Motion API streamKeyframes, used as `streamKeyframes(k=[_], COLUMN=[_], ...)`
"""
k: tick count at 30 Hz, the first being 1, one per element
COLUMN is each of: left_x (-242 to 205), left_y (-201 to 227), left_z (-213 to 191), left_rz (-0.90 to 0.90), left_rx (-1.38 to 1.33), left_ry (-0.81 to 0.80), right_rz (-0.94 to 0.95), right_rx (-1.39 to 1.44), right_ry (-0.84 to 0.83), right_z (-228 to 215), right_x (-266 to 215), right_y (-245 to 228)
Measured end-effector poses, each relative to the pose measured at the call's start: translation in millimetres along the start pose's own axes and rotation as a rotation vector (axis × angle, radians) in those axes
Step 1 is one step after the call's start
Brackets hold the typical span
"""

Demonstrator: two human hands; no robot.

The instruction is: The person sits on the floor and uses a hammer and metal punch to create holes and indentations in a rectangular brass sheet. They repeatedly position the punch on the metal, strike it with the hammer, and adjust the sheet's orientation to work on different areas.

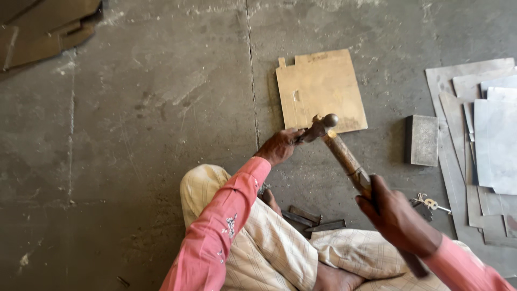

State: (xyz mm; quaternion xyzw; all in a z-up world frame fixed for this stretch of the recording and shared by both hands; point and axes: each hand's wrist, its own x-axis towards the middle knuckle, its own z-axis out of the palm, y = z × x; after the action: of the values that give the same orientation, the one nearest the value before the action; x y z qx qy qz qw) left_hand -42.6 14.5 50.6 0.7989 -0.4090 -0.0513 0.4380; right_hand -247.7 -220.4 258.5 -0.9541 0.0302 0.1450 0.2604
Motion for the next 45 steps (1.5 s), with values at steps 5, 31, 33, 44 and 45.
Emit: streamKeyframes(k=[5, 31, 33, 44, 45], left_x=[1.3, -0.1, -18.7, -47.6, -47.0], left_y=[-9.2, -63.0, -72.1, -87.0, -87.9], left_z=[4.8, 17.2, 12.1, 10.7, 10.0], left_rz=[-0.100, -1.086, -1.077, -1.101, -1.100], left_rx=[-0.033, -0.059, -0.009, -0.063, -0.067], left_ry=[-0.084, 0.312, 0.324, 0.310, 0.310], right_rz=[-0.329, 0.857, 0.867, 0.827, 0.824], right_rx=[0.100, 1.445, 1.426, 1.385, 1.386], right_ry=[0.508, -0.222, -0.232, -0.239, -0.239], right_z=[-25.8, 158.3, 154.1, 153.0, 153.4], right_x=[-21.8, -64.6, -65.3, -64.9, -63.8], right_y=[-5.7, 67.5, 61.8, 61.7, 61.3])
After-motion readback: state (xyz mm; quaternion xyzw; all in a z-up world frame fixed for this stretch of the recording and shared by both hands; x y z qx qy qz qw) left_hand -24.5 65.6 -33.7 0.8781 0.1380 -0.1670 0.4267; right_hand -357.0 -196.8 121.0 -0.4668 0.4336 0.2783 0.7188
